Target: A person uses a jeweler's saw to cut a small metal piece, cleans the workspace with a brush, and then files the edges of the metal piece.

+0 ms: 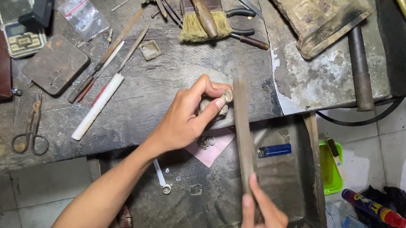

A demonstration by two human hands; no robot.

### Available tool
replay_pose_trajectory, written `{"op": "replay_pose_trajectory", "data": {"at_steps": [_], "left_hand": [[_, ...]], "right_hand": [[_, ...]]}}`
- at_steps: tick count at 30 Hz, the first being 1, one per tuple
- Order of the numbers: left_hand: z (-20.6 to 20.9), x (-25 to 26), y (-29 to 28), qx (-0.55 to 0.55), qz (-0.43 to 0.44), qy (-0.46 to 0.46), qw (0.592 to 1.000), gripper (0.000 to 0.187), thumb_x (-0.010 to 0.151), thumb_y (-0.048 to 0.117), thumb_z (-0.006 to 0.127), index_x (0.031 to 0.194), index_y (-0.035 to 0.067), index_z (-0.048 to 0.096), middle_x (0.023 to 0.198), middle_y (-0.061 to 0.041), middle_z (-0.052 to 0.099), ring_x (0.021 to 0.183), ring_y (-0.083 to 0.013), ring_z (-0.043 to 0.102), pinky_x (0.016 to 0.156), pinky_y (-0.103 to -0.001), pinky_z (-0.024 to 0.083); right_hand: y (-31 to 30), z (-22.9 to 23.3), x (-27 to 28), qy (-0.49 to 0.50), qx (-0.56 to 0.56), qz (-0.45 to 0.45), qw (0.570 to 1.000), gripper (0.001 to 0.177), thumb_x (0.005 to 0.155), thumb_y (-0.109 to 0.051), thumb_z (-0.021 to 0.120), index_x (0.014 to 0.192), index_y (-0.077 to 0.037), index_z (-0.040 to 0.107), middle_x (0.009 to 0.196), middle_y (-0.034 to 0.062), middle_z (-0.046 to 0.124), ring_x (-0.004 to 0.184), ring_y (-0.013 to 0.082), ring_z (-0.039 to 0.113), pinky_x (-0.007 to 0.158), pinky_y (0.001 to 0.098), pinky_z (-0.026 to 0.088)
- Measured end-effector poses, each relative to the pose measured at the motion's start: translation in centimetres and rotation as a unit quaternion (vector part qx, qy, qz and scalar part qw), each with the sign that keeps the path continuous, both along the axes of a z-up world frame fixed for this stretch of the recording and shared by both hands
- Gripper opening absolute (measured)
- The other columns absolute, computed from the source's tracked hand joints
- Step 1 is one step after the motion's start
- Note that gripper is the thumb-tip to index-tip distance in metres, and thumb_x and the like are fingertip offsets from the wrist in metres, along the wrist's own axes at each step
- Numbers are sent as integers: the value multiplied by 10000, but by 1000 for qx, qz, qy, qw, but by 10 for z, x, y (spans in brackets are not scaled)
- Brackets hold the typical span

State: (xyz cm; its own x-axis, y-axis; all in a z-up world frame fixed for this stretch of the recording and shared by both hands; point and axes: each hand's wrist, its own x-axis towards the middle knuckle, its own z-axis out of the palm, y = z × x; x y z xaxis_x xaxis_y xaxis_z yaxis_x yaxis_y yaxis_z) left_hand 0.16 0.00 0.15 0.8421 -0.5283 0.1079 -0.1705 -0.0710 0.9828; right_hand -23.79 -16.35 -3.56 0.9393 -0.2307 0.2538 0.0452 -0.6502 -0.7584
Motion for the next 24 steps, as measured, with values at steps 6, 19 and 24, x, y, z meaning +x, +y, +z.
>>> {"op": "replay_pose_trajectory", "data": {"at_steps": [6, 19, 24], "left_hand": [[-3, 0, 0, -4, -8, -8, 1000, 99, 1032, 128, 499, 975, 53, 468, 1238, -247, 701, 1271, -358, 659, 1008, -437, 542], [4, 0, 1, 19, 1, -31, 999, 143, 1040, 159, 519, 971, 45, 470, 1037, -98, 680, 1001, -231, 683, 880, -355, 496], [-4, 0, 0, -19, 15, -59, 998, 90, 1012, 64, 574, 954, 8, 533, 980, -195, 741, 929, -400, 739, 822, -479, 552]], "right_hand": [[15, 2, -20, 1, -14, -35, 999, 340, 933, -75, 650, 1241, 67, 661, 1192, 186, 746, 897, 166, 790, 799, 236, 639], [7, 19, 97, -19, 40, 72, 996, 412, 1008, -21, 589, 1398, 94, 521, 1374, 246, 651, 516, 47, 495, 468, 193, 459], [19, 55, 149, -51, 68, 82, 993, 293, 998, 36, 555, 1242, 189, 610, 1084, 339, 721, 953, 403, 740, 635, 453, 598]]}}
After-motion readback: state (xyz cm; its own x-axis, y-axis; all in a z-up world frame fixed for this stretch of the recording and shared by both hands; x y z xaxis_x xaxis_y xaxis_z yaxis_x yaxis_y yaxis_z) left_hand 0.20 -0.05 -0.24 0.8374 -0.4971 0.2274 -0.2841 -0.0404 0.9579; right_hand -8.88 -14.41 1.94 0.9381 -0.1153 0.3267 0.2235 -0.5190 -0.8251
